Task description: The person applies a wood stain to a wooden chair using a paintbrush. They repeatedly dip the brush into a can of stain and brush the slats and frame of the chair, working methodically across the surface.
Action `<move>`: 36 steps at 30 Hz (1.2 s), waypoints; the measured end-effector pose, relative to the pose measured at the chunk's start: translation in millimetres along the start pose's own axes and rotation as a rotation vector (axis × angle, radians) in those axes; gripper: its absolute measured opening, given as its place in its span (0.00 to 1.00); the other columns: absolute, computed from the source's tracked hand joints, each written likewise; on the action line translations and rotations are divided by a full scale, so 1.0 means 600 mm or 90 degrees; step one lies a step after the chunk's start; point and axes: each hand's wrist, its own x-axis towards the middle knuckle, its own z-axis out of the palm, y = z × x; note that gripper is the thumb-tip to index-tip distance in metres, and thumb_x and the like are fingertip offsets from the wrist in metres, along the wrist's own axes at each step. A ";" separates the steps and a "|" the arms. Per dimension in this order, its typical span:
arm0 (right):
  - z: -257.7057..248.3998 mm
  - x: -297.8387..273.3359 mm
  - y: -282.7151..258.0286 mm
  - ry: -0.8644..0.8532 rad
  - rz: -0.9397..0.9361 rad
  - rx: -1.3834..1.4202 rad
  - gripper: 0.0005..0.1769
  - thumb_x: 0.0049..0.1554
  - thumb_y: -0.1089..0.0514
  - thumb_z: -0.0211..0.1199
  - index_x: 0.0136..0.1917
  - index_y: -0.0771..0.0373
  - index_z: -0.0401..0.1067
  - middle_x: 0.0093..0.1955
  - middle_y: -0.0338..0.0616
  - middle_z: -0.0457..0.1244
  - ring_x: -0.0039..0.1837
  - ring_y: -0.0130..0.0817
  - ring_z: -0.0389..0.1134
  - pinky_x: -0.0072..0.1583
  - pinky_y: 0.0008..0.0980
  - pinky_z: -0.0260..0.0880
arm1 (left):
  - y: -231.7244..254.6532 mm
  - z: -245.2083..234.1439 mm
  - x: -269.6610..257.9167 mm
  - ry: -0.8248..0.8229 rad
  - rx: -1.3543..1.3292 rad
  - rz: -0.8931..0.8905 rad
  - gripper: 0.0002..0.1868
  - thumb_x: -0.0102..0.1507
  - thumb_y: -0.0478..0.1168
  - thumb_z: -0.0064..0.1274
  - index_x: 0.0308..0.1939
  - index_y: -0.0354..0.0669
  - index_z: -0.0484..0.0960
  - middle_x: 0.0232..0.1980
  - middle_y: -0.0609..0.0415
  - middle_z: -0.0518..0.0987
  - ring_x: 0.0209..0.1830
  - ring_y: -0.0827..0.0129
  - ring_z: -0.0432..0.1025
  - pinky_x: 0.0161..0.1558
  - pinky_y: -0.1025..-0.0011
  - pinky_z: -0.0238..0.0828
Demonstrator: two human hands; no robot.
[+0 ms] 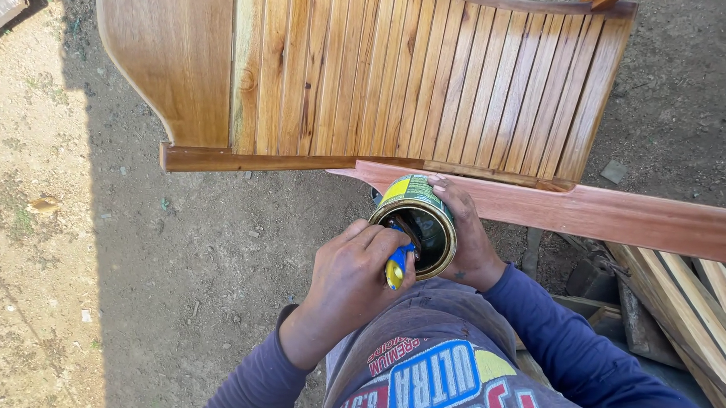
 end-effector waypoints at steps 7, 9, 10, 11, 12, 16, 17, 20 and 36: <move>-0.003 0.005 0.000 0.000 0.010 0.032 0.67 0.39 0.48 0.85 0.80 0.57 0.45 0.79 0.56 0.50 0.82 0.55 0.51 0.82 0.51 0.52 | 0.002 -0.011 0.003 0.002 -0.013 0.012 0.09 0.60 0.41 0.63 0.40 0.44 0.80 0.36 0.55 0.80 0.36 0.62 0.74 0.36 0.65 0.73; -0.004 0.004 0.001 -0.001 0.018 0.032 0.68 0.39 0.47 0.86 0.80 0.58 0.45 0.79 0.56 0.50 0.83 0.54 0.50 0.82 0.51 0.51 | 0.007 -0.021 0.003 0.008 -0.034 0.024 0.10 0.59 0.40 0.64 0.41 0.44 0.80 0.37 0.54 0.81 0.35 0.62 0.74 0.36 0.65 0.73; -0.004 0.006 0.002 -0.003 0.022 0.033 0.69 0.38 0.46 0.86 0.80 0.58 0.45 0.79 0.56 0.50 0.83 0.54 0.50 0.82 0.51 0.51 | 0.010 -0.026 0.003 0.018 -0.053 0.036 0.10 0.59 0.39 0.64 0.41 0.43 0.80 0.37 0.54 0.81 0.35 0.62 0.74 0.36 0.65 0.73; -0.005 0.005 0.001 -0.003 0.021 0.034 0.69 0.38 0.46 0.86 0.80 0.58 0.45 0.79 0.56 0.50 0.83 0.54 0.50 0.82 0.51 0.51 | 0.011 -0.031 0.003 0.018 -0.052 0.035 0.10 0.59 0.39 0.64 0.41 0.43 0.80 0.37 0.54 0.81 0.35 0.62 0.74 0.36 0.65 0.73; -0.006 0.007 0.001 -0.001 0.025 0.030 0.70 0.37 0.45 0.86 0.80 0.58 0.45 0.79 0.56 0.50 0.82 0.54 0.50 0.82 0.51 0.51 | 0.013 -0.037 0.004 0.031 -0.076 0.046 0.11 0.59 0.38 0.64 0.42 0.43 0.80 0.38 0.54 0.81 0.36 0.61 0.75 0.38 0.65 0.74; -0.006 0.010 0.001 0.015 0.054 0.026 0.70 0.35 0.46 0.86 0.79 0.59 0.47 0.78 0.56 0.51 0.81 0.52 0.52 0.81 0.48 0.51 | 0.012 -0.043 0.000 0.099 -0.155 0.052 0.12 0.57 0.35 0.64 0.42 0.41 0.80 0.40 0.52 0.82 0.38 0.60 0.77 0.42 0.66 0.76; -0.007 0.011 0.003 0.013 0.047 0.027 0.70 0.35 0.46 0.86 0.79 0.59 0.47 0.78 0.56 0.51 0.81 0.52 0.52 0.81 0.48 0.51 | 0.010 -0.042 -0.003 0.105 -0.151 0.052 0.12 0.57 0.35 0.64 0.42 0.41 0.80 0.40 0.52 0.82 0.38 0.60 0.77 0.42 0.66 0.76; -0.005 0.013 0.013 0.022 0.059 0.068 0.73 0.31 0.45 0.87 0.79 0.60 0.46 0.77 0.56 0.51 0.81 0.51 0.52 0.80 0.46 0.52 | -0.003 -0.036 -0.014 0.183 -0.207 0.029 0.11 0.57 0.34 0.63 0.41 0.40 0.80 0.39 0.51 0.82 0.37 0.61 0.78 0.42 0.67 0.76; -0.007 0.077 0.092 -0.081 0.061 0.224 0.73 0.35 0.54 0.87 0.81 0.60 0.43 0.78 0.53 0.51 0.80 0.42 0.57 0.81 0.40 0.54 | -0.095 0.097 -0.071 0.556 -1.257 -0.382 0.08 0.63 0.40 0.51 0.41 0.39 0.80 0.28 0.52 0.76 0.30 0.66 0.70 0.34 0.66 0.67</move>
